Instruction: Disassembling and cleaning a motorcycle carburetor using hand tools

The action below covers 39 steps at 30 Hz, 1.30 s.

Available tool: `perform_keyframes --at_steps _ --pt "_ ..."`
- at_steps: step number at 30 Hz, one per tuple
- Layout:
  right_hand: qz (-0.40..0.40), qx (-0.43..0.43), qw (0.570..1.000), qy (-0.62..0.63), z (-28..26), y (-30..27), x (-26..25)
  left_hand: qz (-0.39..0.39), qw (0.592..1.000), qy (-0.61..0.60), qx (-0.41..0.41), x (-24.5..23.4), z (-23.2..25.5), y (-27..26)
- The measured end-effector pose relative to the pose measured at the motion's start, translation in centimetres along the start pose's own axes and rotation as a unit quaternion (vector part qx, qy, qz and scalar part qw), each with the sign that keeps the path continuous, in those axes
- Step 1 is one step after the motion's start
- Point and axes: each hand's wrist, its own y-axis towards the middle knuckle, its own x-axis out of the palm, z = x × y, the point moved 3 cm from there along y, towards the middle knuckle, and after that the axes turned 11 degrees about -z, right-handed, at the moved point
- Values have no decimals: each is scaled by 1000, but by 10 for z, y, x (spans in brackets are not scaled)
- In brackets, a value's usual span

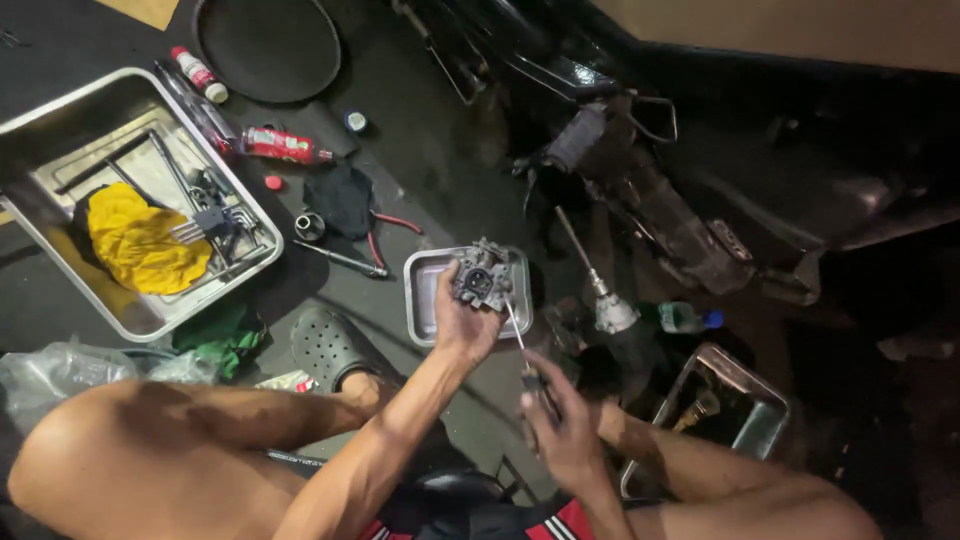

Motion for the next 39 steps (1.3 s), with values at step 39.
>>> perform_keyframes --at_steps 39 --pt "-28 -43 981 189 -8 -8 49 48 993 16 108 47 -11 -29"
